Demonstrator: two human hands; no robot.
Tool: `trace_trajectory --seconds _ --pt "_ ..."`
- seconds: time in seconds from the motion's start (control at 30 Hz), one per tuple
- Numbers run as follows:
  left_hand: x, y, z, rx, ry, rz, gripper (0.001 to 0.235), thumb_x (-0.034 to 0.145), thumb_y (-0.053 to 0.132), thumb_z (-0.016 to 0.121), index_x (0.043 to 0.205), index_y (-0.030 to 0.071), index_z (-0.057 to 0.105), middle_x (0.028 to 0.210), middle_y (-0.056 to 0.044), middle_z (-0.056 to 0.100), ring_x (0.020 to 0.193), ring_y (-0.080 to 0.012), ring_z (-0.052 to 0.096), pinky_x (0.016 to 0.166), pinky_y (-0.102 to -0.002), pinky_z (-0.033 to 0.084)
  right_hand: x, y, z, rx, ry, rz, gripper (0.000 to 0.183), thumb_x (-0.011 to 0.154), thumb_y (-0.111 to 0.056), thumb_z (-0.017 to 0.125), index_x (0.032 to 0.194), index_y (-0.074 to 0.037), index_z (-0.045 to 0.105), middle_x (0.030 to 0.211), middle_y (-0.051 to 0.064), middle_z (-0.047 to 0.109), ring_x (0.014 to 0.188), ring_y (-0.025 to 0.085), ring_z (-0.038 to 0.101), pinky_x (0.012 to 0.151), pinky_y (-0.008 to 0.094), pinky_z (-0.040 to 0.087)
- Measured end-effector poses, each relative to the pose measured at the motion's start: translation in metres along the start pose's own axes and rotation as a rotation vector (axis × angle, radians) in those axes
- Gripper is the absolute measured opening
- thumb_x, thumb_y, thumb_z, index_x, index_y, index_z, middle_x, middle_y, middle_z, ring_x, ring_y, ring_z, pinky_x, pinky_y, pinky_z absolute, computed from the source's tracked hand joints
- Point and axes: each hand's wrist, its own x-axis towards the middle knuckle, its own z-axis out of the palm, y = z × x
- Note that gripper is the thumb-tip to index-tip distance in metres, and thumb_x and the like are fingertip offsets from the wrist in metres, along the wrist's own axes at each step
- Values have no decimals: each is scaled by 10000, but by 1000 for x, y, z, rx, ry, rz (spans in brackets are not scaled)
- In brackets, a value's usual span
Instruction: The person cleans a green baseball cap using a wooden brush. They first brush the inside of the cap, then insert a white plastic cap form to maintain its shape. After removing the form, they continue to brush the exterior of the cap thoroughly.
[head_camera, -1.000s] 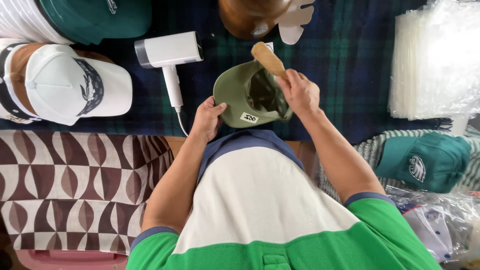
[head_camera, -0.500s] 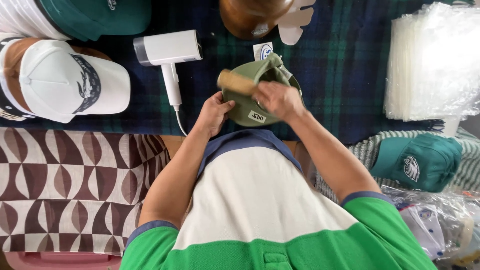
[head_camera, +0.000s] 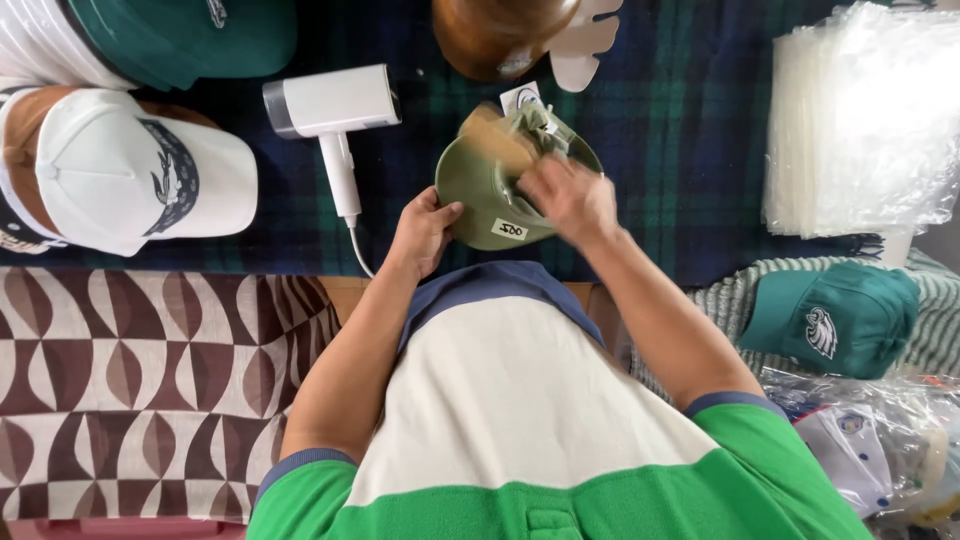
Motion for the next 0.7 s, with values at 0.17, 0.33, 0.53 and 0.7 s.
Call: trace_trajectory --seconds 0.17,0.33,0.53,0.7 --pt "11 -22 -7 -55 -31 38 299 880 -81 705 1160 17 667 964 -106 680 881 -252 680 735 -437 615 -7 11 20 159 -43 -24 298 982 -511 700 880 -239 631 675 4 613 685 271 695 550 411 540" --pt "11 -21 -12 -75 -29 43 313 882 -52 710 1181 28 670 982 -81 699 890 -228 698 746 -390 620 -6 17 16 15 41 85 325 1053 -533 656 878 -266 599 712 -38 587 726 212 689 608 338 554" --pt "1 -6 -15 -95 -27 69 281 874 -67 707 1139 21 679 957 -89 714 836 -225 717 711 -377 629 -17 31 29 301 -72 26 211 945 -382 792 960 -200 686 817 22 708 790 272 722 669 385 584" --pt "-9 4 -4 -85 39 45 223 881 -56 697 1083 37 694 895 -42 697 770 -176 698 652 -330 614 -2 -15 -10 203 -94 -7 269 1031 -453 654 880 -233 621 729 -17 631 702 225 699 636 345 553"
